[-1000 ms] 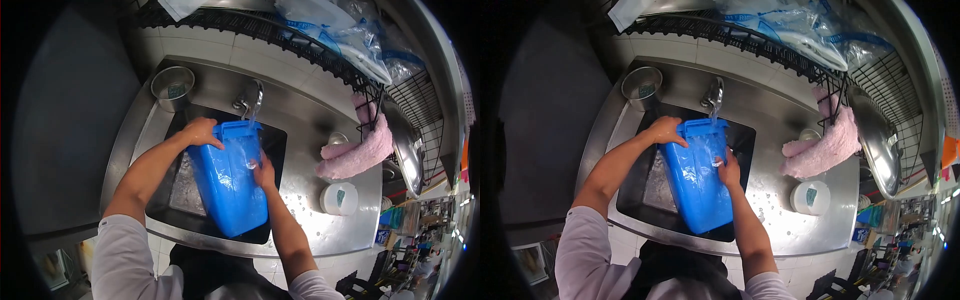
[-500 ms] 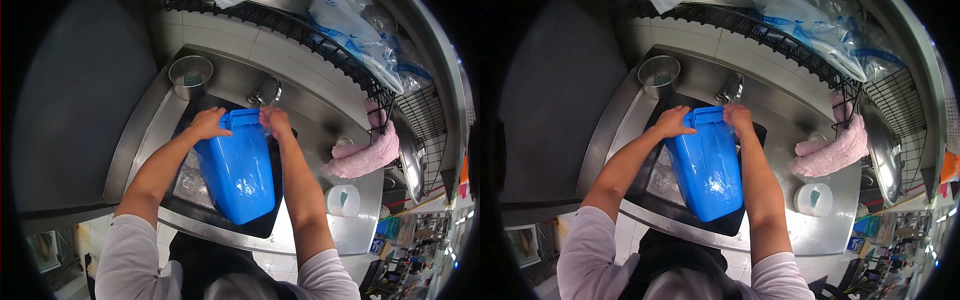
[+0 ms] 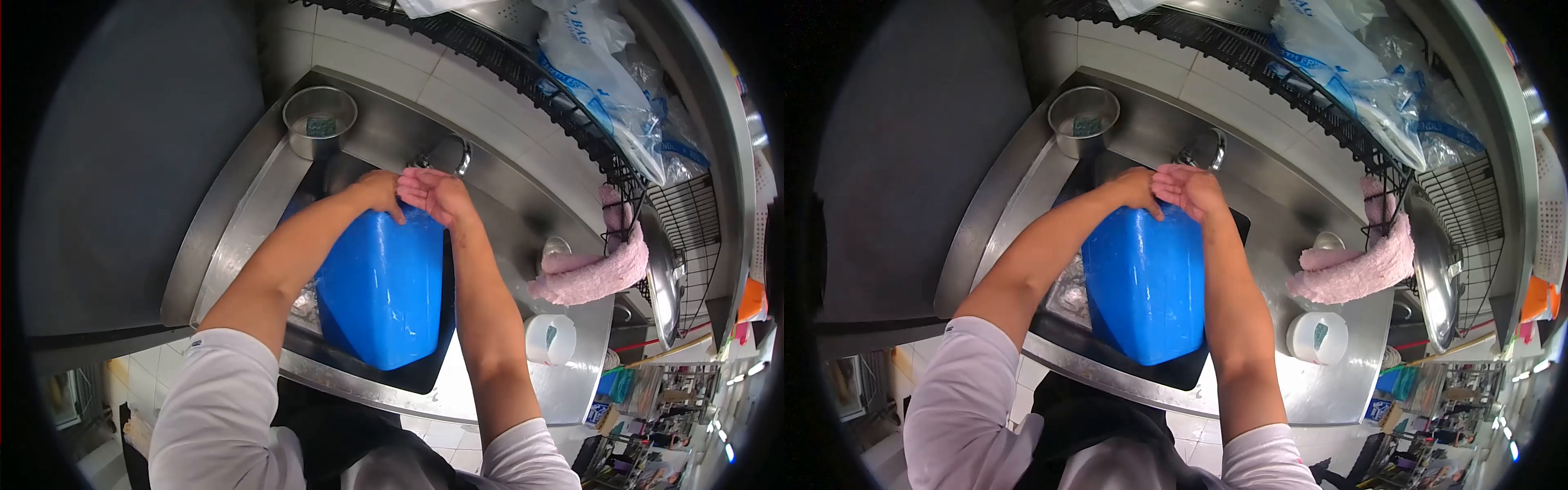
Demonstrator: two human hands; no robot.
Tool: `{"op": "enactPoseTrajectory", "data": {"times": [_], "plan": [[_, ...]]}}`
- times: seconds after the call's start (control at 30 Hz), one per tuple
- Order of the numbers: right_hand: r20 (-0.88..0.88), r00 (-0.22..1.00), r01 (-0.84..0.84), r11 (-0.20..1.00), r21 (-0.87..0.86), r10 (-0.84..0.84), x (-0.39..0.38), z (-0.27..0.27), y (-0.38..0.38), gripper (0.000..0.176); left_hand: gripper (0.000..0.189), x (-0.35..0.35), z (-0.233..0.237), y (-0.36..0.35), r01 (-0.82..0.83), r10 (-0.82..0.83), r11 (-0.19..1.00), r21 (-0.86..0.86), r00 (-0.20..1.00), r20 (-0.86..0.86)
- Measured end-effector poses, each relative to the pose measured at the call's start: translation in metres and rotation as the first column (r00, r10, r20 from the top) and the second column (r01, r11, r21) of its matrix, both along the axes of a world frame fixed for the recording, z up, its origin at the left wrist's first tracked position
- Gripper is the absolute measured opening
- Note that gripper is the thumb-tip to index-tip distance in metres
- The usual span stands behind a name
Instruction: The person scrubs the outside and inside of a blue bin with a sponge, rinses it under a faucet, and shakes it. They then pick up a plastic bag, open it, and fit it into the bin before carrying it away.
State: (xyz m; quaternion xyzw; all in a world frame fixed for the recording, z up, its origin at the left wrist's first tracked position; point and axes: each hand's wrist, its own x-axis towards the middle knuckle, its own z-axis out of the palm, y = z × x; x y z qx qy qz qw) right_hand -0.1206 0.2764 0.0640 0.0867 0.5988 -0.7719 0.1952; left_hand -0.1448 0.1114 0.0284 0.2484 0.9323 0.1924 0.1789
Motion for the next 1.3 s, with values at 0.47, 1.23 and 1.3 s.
{"op": "enactPoseTrajectory", "data": {"times": [0.47,1.23,1.3], "plan": [[0.035,0.998,0.038,0.984,0.173,-0.044,0.005,-0.021,0.014,0.022,0.061,-0.012,-0.078,0.006,-0.17,0.111,0.948,0.269,0.968,0.223],[-0.344,0.761,0.629,0.756,0.182,-0.55,0.166,0.001,0.088,0.025,0.063,0.107,0.025,0.01,0.095,-0.046,0.972,0.214,0.974,-0.224],[-0.397,0.753,0.641,0.719,0.268,-0.524,0.187,0.002,0.097,0.028,0.06,0.134,0.029,0.004,0.144,-0.073,0.959,0.245,0.958,-0.277]]}}
